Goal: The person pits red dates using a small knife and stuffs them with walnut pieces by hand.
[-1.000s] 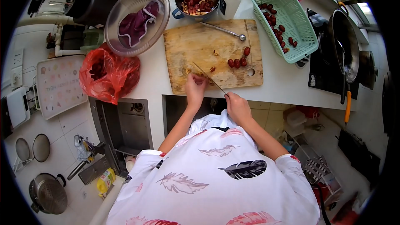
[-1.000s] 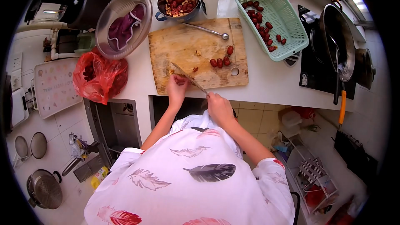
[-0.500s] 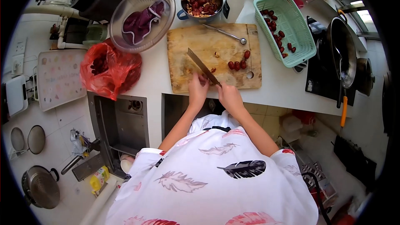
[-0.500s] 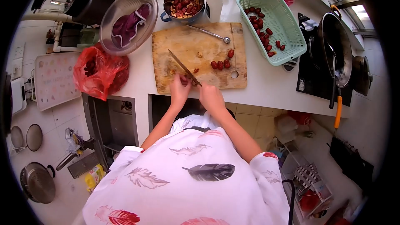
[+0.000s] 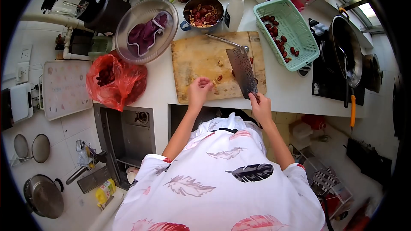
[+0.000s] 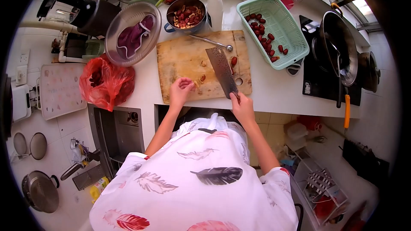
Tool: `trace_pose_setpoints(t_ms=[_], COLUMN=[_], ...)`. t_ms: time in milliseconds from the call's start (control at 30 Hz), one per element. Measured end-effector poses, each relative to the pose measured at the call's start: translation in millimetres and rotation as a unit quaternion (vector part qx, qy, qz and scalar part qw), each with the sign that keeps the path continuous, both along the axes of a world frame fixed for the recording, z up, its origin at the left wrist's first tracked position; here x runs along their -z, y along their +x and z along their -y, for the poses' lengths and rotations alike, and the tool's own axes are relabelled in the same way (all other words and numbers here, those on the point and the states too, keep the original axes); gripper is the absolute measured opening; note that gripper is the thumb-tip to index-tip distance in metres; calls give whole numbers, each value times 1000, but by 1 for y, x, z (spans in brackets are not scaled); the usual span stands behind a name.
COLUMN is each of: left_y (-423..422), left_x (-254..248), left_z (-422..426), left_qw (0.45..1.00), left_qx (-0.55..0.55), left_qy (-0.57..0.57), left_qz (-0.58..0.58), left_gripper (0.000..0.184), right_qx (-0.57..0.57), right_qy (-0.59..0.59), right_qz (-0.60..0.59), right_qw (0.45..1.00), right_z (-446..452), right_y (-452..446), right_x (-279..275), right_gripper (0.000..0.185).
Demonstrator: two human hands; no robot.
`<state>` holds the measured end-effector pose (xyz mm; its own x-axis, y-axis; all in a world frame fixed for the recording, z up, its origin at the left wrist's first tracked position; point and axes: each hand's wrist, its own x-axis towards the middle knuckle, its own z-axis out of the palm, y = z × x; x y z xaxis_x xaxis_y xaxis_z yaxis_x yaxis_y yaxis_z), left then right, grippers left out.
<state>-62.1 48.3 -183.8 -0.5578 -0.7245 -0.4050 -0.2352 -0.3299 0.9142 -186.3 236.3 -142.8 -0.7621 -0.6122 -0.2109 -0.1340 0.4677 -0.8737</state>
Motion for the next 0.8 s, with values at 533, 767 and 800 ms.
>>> trace_pose_setpoints(t_ms=[533, 767, 800], left_y=[-120, -92, -90], left_x=[-68, -10, -5], left_z=[114, 13, 6], left_qw=[897, 862, 845], left_qx=[33, 374, 349], left_qy=[-441, -340, -403], left_qz=[19, 44, 30], left_gripper=[17, 24, 29], right_qx=[100, 148, 146], right_qy=[63, 60, 68], right_qz=[-77, -93, -97], right_qw=[990, 983, 982], right_z=[-44, -52, -52], right_y=[-4, 1, 1], right_x=[5, 10, 9], right_gripper=[23, 23, 22])
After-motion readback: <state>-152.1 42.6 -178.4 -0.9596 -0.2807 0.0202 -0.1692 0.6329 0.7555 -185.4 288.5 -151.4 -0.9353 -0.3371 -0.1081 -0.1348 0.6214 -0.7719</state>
